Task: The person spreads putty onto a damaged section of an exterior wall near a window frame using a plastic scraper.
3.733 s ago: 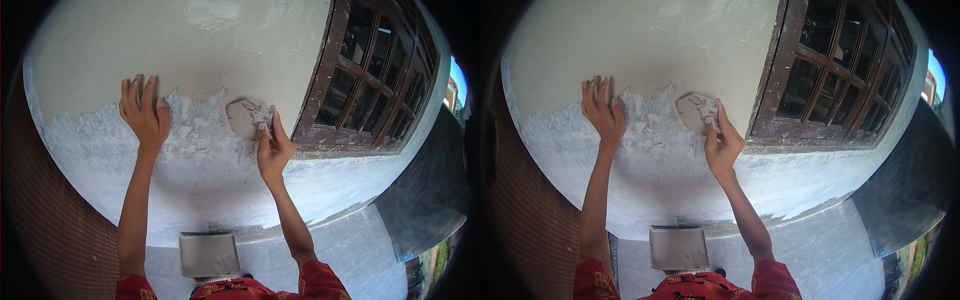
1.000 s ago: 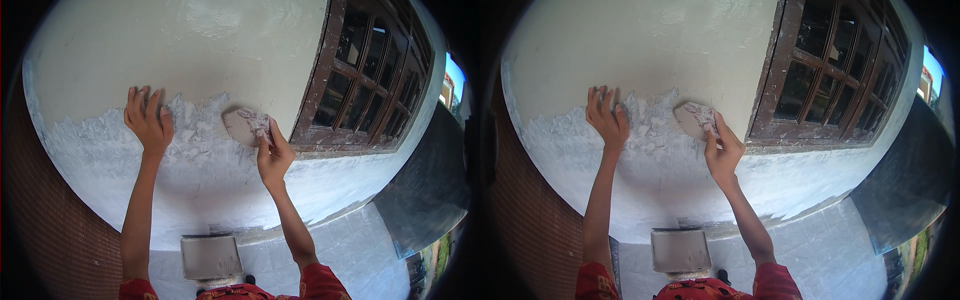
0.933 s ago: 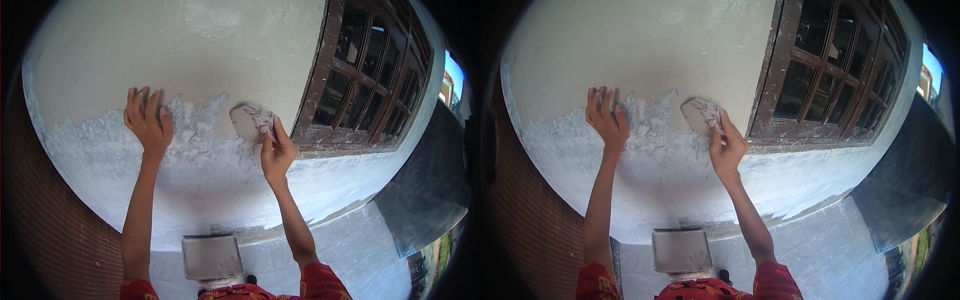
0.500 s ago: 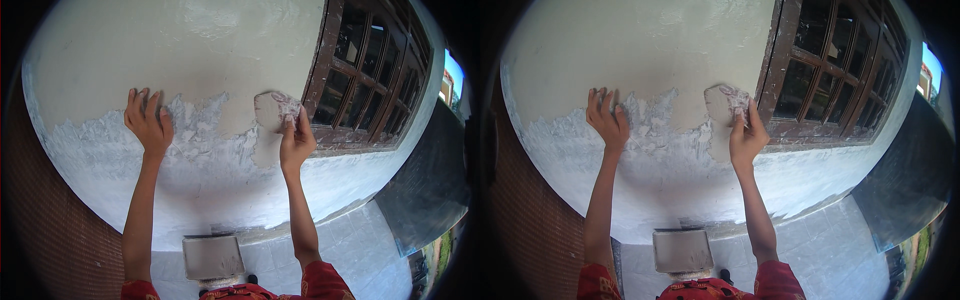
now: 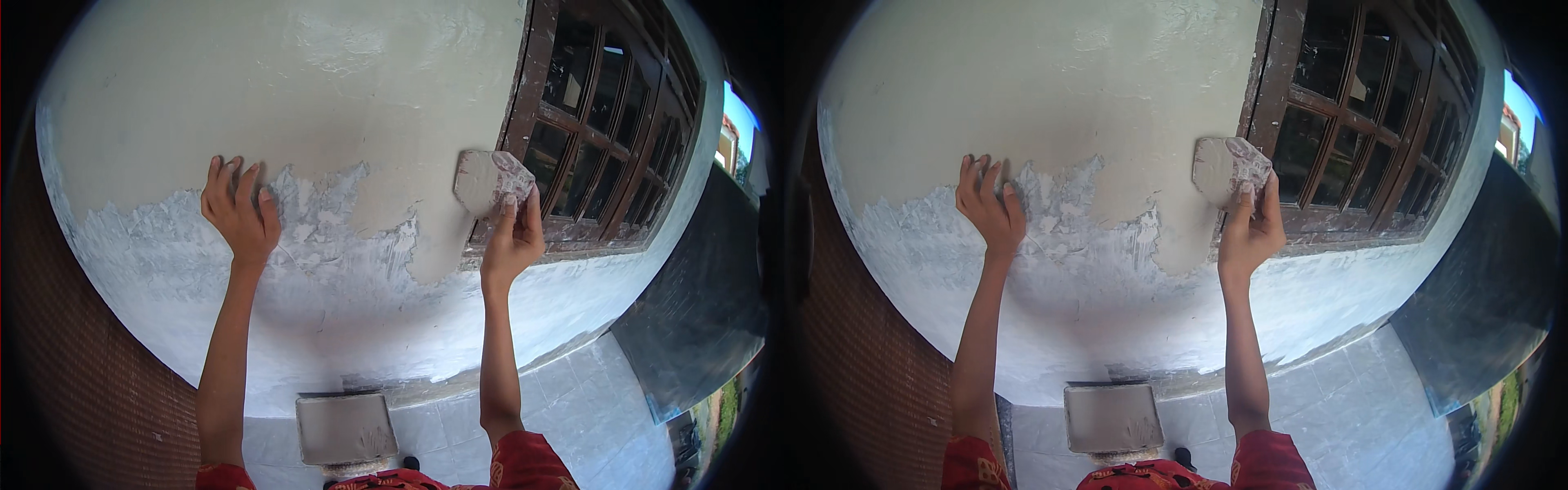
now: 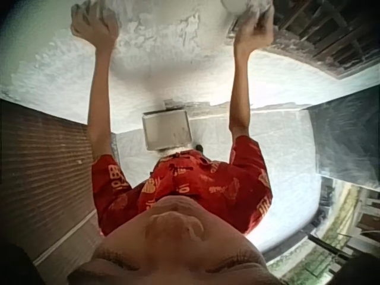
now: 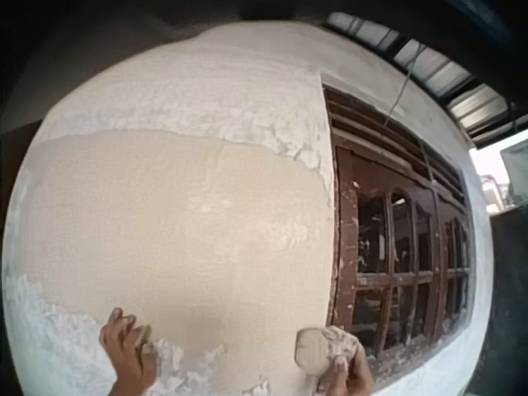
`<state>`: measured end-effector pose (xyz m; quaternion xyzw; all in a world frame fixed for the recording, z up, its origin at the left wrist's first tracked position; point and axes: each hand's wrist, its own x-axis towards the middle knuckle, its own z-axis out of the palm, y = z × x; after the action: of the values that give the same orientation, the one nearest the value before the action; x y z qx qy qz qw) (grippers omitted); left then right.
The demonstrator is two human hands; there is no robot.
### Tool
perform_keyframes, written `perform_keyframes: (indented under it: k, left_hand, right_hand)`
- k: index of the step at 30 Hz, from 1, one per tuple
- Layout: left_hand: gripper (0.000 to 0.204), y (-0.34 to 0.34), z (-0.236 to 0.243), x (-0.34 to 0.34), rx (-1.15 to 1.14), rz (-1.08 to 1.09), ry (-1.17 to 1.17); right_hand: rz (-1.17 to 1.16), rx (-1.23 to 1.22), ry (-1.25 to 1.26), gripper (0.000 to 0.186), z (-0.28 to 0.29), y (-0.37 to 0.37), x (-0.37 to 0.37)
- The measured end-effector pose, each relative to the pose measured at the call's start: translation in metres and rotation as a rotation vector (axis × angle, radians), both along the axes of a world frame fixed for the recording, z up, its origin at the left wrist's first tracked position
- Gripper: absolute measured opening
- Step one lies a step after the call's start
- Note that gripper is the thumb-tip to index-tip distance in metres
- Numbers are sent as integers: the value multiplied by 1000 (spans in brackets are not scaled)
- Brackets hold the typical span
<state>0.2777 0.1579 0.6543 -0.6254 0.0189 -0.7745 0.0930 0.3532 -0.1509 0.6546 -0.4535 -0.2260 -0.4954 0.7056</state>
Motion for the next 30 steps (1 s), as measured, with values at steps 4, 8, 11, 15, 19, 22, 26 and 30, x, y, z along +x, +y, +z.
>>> perform_keyframes:
  k: [4, 8, 11, 15, 19, 22, 26, 30]
  left_hand:
    - [30, -1, 1, 1, -4, -16, 9]
    - [30, -1, 1, 1, -7, -22, -11]
    - [30, -1, -2, 3, -10, -23, -1]
    - [30, -1, -2, 2, -2, -21, 2]
    - [29, -2, 0, 2, -21, -32, 8]
    - [29, -1, -5, 5, -2, -25, 7]
    - [29, -2, -1, 1, -18, -38, 14]
    - [28, -3, -4, 5, -18, -47, 7]
  right_hand:
    - [-11, -312, -58, 38, -27, 23, -15]
    - [8, -430, 59, 38, -31, 22, -11]
    - [16, -68, 115, 39, -22, 5, 1]
    - [-15, -264, -36, 37, -44, 23, -8]
    - [-85, -192, 60, 37, -38, 19, -10]
    - [-21, -20, 77, 38, -28, 9, -11]
    - [-49, -323, -58, 38, -44, 35, -21]
    - [-123, -133, 57, 38, -41, 13, -6]
